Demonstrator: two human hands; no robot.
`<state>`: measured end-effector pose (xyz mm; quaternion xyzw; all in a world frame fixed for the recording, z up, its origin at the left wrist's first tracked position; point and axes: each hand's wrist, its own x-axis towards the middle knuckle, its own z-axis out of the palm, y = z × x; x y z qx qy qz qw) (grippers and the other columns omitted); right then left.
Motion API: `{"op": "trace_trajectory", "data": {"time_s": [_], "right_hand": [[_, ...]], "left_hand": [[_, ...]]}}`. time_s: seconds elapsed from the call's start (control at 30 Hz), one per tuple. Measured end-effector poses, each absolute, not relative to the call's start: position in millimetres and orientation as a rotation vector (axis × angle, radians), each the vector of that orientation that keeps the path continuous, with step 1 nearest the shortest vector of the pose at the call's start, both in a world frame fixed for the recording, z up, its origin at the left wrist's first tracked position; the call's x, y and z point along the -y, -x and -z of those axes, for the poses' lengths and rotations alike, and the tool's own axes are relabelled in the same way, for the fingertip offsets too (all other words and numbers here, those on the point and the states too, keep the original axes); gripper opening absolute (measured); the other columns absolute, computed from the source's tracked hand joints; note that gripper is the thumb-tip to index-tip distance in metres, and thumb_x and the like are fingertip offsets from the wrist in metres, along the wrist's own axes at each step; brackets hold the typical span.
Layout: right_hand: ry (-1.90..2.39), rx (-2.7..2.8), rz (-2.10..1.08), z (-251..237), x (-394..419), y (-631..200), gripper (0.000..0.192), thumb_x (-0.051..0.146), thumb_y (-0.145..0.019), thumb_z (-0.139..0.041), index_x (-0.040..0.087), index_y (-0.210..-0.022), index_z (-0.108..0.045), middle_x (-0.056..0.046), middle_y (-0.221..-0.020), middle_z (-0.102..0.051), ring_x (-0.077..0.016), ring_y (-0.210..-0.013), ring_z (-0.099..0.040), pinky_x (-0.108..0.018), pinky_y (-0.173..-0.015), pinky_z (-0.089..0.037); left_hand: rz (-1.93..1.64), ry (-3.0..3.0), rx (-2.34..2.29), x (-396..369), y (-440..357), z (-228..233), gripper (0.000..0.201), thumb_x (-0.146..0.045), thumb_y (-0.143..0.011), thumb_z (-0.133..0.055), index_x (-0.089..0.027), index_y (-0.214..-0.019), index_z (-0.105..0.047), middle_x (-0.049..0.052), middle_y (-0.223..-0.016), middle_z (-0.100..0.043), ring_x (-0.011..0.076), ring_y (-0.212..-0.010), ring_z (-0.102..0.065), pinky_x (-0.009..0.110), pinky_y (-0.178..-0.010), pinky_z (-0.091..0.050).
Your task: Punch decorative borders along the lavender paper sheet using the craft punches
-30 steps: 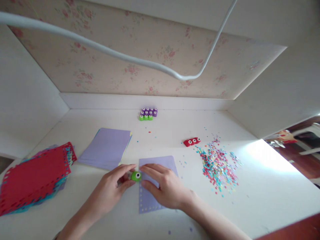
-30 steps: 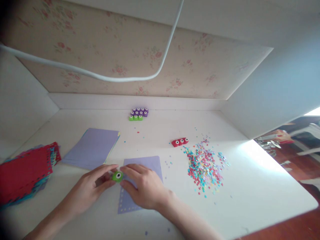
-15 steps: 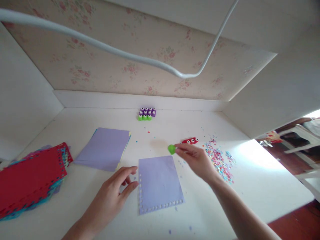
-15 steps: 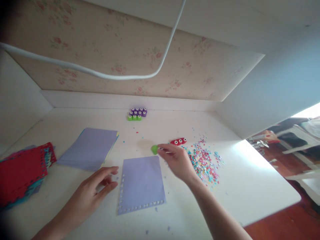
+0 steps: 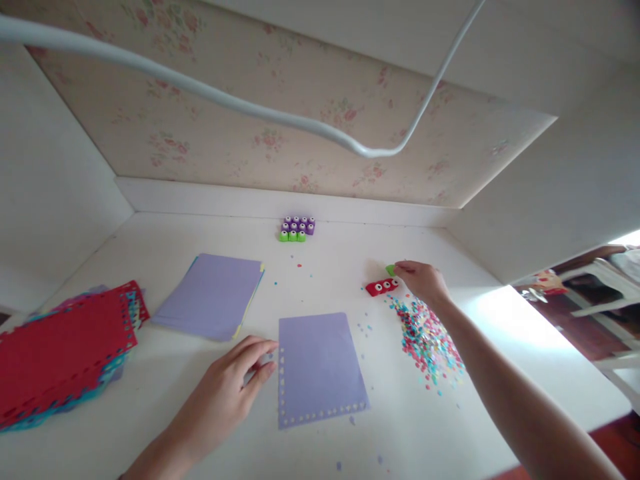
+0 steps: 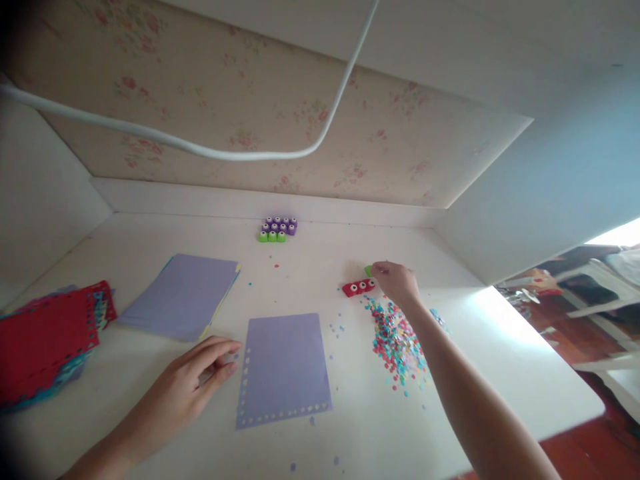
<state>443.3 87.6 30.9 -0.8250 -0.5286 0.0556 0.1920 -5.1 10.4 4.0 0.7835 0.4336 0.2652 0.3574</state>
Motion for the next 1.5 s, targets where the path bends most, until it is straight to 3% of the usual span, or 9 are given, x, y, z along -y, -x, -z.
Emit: {"op": "trace_trajectory", "data": {"time_s": [0.33,0.5,0.67,0.8,0.93,1.03,1.17,1.33,1.5], "right_hand": [[2.415,1.513,-0.148,-30,-88,-442,0.032,0.046,-0.08,-0.058,0.029,-0.096,-0.08,-0.003,-0.08,-0.078,-0.0216,-0.067,-0.07,-0.029,-0.06,-0.048],[2.341,1.531,-0.033,-48,-97,-427,0.045,0.051,-0.088,-0.05,0.024,-0.114,-0.075,-0.009,-0.107,-0.076,-0.0289,-0.097,-0.069,-0.037,-0.079,-0.051],[2.138,1.746,-0.1,-52,-133,-365,0.035,0.04,-0.091,-0.051,0.025,-0.113,-0.074,-0.005,-0.107,-0.076,-0.0235,-0.098,-0.069,-0.034,-0.088,-0.051],[1.944,1.93,-0.188,-37,-172,-301,0.043,0.035,-0.092,-0.053,0.022,-0.132,-0.062,-0.007,-0.133,-0.063,-0.0188,-0.1,-0.068,-0.029,-0.093,-0.05],[1.85,2.027,-0.213,-21,-201,-257,0.047,0.027,-0.094,-0.051,0.018,-0.141,-0.054,-0.011,-0.147,-0.051,-0.0233,-0.126,-0.056,-0.034,-0.108,-0.041],[1.832,2.056,-0.246,-15,-211,-240,0.042,0.024,-0.095,-0.051,0.02,-0.136,-0.058,-0.011,-0.146,-0.053,-0.0252,-0.13,-0.053,-0.038,-0.11,-0.039],[1.876,1.97,-0.284,-14,-213,-235,0.032,0.027,-0.095,-0.055,0.017,-0.125,-0.062,-0.014,-0.128,-0.065,-0.0271,-0.116,-0.062,-0.046,-0.101,-0.045],[1.806,1.864,-0.39,-18,-198,-238,0.018,0.02,-0.09,-0.056,0.02,-0.104,-0.067,-0.01,-0.105,-0.073,-0.0268,-0.104,-0.068,-0.04,-0.096,-0.048],[1.56,1.842,-0.644,-24,-142,-226,0.024,0.024,-0.088,-0.059,0.022,-0.112,-0.058,-0.005,-0.108,-0.07,-0.0173,-0.094,-0.072,-0.028,-0.082,-0.055]], "left_hand": [[-0.651,-1.991,-1.09,-14,5,-4,0.022,-0.035,-0.1,-0.049,-0.027,-0.113,-0.065,0.004,-0.109,-0.068,0.017,-0.091,-0.066,0.026,-0.085,-0.054],[-0.661,-1.981,-1.079,-12,5,-6,0.022,-0.034,-0.1,-0.048,-0.026,-0.111,-0.066,0.005,-0.107,-0.069,0.0187,-0.095,-0.066,0.028,-0.085,-0.055],[-0.625,-1.999,-1.049,-10,3,-6,0.023,-0.03,-0.101,-0.046,-0.026,-0.106,-0.069,0.004,-0.104,-0.07,0.0191,-0.098,-0.066,0.03,-0.088,-0.054],[-0.614,-2.05,-1.043,-9,2,-5,0.024,-0.025,-0.101,-0.046,-0.027,-0.104,-0.07,0.003,-0.101,-0.07,0.0191,-0.098,-0.066,0.031,-0.09,-0.053],[-0.623,-2.086,-1.052,-9,2,-5,0.025,-0.021,-0.099,-0.046,-0.026,-0.103,-0.07,0.004,-0.1,-0.07,0.0189,-0.096,-0.066,0.031,-0.09,-0.054],[-0.617,-2.104,-1.051,-9,2,-7,0.026,-0.017,-0.098,-0.047,-0.026,-0.103,-0.071,0.004,-0.099,-0.069,0.0187,-0.095,-0.066,0.031,-0.089,-0.054],[-0.587,-2.113,-1.053,-9,1,-10,0.025,-0.015,-0.097,-0.048,-0.024,-0.103,-0.071,0.004,-0.099,-0.069,0.0191,-0.095,-0.066,0.032,-0.089,-0.054],[-0.596,-2.093,-1.056,-10,1,-9,0.024,-0.015,-0.098,-0.048,-0.023,-0.105,-0.07,0.004,-0.099,-0.068,0.0191,-0.095,-0.065,0.032,-0.088,-0.052],[-0.723,-2.034,-1.075,-10,3,-8,0.023,-0.018,-0.101,-0.045,-0.025,-0.106,-0.066,0.003,-0.099,-0.066,0.0168,-0.093,-0.065,0.029,-0.084,-0.052]]}}
